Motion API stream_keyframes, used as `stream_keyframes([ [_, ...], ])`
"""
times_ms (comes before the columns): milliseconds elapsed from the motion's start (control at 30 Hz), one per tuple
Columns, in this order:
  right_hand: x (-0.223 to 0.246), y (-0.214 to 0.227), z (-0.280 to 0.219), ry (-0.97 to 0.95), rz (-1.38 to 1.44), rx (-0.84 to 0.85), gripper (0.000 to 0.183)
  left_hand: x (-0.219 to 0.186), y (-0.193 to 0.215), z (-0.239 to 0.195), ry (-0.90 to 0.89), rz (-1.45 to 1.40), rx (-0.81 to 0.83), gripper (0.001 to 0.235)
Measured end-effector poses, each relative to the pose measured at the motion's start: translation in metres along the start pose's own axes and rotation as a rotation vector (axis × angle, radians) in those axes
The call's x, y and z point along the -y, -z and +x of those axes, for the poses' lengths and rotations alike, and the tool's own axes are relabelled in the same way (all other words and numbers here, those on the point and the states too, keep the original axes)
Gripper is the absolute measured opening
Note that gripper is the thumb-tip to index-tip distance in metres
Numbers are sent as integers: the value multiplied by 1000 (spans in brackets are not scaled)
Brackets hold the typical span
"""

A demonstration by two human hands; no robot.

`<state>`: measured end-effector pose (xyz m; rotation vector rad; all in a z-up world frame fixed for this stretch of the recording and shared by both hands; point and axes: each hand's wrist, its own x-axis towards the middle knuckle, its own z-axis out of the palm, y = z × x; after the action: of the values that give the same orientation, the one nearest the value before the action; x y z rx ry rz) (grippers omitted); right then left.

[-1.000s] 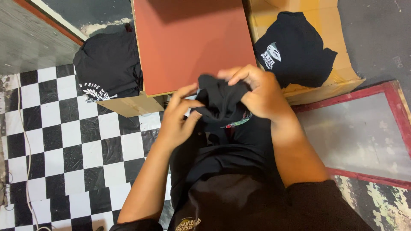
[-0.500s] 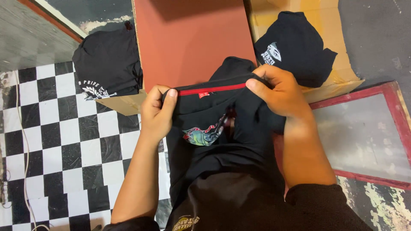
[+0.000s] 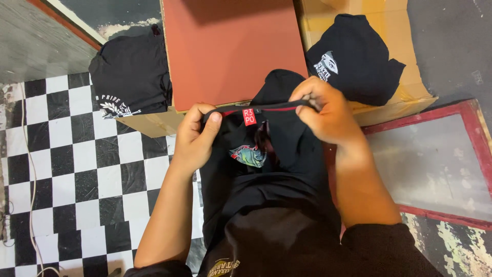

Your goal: Operating a heat press machine to apply printed designs onto black t-shirts.

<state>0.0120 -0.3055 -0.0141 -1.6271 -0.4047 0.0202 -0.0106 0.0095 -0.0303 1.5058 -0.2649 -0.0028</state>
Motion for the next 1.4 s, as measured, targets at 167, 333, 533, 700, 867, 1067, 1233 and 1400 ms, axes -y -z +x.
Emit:
stream_keyframes([
  [167,27,-25,8,3,-240,102,28,-16,-16,4,-46,-77,66,15],
  [333,24,-47,11,-22,-344,189,38,4,-16,-6,39,-118,69,16],
  [533,14,-48,5,70,-238,256,20,6,-1,-16,94,-138,90,14],
  [700,13,-53,-15,-52,-234,459,26,9,17,-27,179,-46,234,13],
  [867,-4,-49,-22,66,-288,420,38,23,28,-46,238,-99,258,13],
  [1067,-24,-26,-24,-199,-254,236,21,12,14,-22,155,-66,151,13],
  [1233,-8,-13,-13,-162,-146,143,18,11,10,-13,124,17,-32,16],
  [1400,13,-11,-5,-121,-113,37,21,-26,8,-2,69,509,-43,25],
])
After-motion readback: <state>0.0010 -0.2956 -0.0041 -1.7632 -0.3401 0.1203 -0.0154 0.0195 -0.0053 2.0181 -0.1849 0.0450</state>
